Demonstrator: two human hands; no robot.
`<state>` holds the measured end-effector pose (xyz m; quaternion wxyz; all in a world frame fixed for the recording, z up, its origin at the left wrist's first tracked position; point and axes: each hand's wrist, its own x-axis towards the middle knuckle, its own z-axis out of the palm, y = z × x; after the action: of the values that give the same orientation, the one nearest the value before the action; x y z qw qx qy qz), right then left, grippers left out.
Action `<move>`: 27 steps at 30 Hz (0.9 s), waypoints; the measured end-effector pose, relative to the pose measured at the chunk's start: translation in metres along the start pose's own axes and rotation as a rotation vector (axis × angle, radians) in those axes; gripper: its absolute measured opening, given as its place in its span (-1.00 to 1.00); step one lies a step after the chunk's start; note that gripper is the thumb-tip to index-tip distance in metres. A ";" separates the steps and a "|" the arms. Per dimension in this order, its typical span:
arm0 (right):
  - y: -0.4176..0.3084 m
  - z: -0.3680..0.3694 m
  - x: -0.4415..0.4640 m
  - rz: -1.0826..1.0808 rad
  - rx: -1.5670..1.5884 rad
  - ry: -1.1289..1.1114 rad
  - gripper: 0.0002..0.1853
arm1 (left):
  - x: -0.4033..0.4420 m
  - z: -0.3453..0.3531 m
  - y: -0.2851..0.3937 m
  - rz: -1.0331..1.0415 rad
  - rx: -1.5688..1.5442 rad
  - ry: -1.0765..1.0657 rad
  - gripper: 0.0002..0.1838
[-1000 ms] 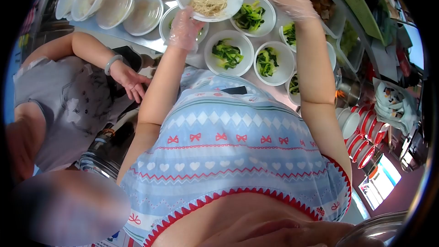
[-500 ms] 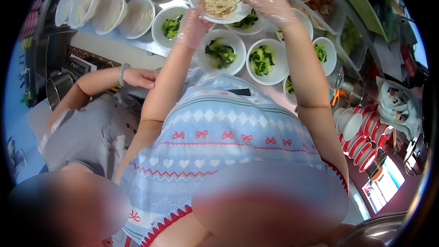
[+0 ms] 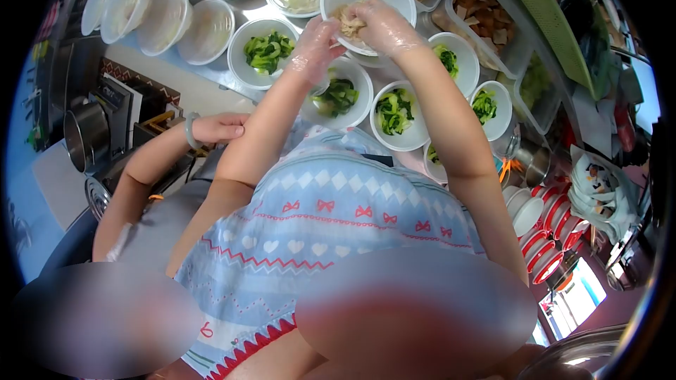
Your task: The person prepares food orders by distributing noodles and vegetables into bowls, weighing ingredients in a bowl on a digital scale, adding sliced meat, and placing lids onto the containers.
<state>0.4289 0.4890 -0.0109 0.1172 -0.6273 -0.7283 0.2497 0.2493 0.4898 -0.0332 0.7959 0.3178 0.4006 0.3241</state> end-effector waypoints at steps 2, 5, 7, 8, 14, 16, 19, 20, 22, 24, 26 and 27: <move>0.008 0.001 0.000 -0.050 0.053 0.050 -0.71 | 0.006 -0.005 -0.006 -0.036 0.006 0.064 -0.49; -0.010 -0.032 -0.006 0.057 0.273 0.039 -0.78 | 0.004 -0.002 0.003 -0.034 -0.014 0.082 -0.50; -0.017 -0.049 -0.009 0.219 0.442 -0.025 -0.83 | 0.006 -0.005 0.005 -0.018 -0.003 0.071 -0.51; -0.013 -0.054 -0.011 0.140 0.534 0.011 -0.84 | 0.007 -0.007 0.006 0.001 0.012 0.054 -0.51; -0.045 -0.104 -0.012 -0.123 0.681 0.182 -0.91 | 0.010 -0.014 0.008 -0.001 -0.004 0.089 -0.51; -0.055 -0.115 -0.011 -0.157 0.663 0.207 -0.91 | 0.009 -0.013 0.008 -0.005 -0.005 0.087 -0.51; -0.067 -0.129 -0.015 -0.253 0.703 0.225 -0.89 | 0.004 -0.015 0.010 -0.022 -0.012 0.065 -0.52; -0.067 -0.130 -0.017 -0.276 0.674 0.285 -0.88 | 0.002 -0.016 0.012 -0.031 -0.013 0.050 -0.53; -0.081 -0.144 -0.028 -0.226 0.643 0.348 -0.85 | -0.005 -0.017 0.019 -0.046 -0.046 0.094 -0.52; -0.083 -0.147 -0.040 -0.185 0.708 0.435 -0.83 | -0.012 -0.023 0.023 -0.057 -0.084 0.137 -0.52; -0.074 -0.144 -0.049 0.026 0.843 0.538 -0.77 | -0.020 -0.037 0.028 0.035 -0.118 0.082 -0.49; -0.070 -0.140 -0.050 0.025 0.839 0.540 -0.77 | -0.023 -0.044 0.029 0.037 -0.120 0.078 -0.49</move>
<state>0.4462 0.4647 0.1500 0.5407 -0.5770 -0.5013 0.3513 0.1935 0.4997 -0.0223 0.7912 0.2638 0.4054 0.3744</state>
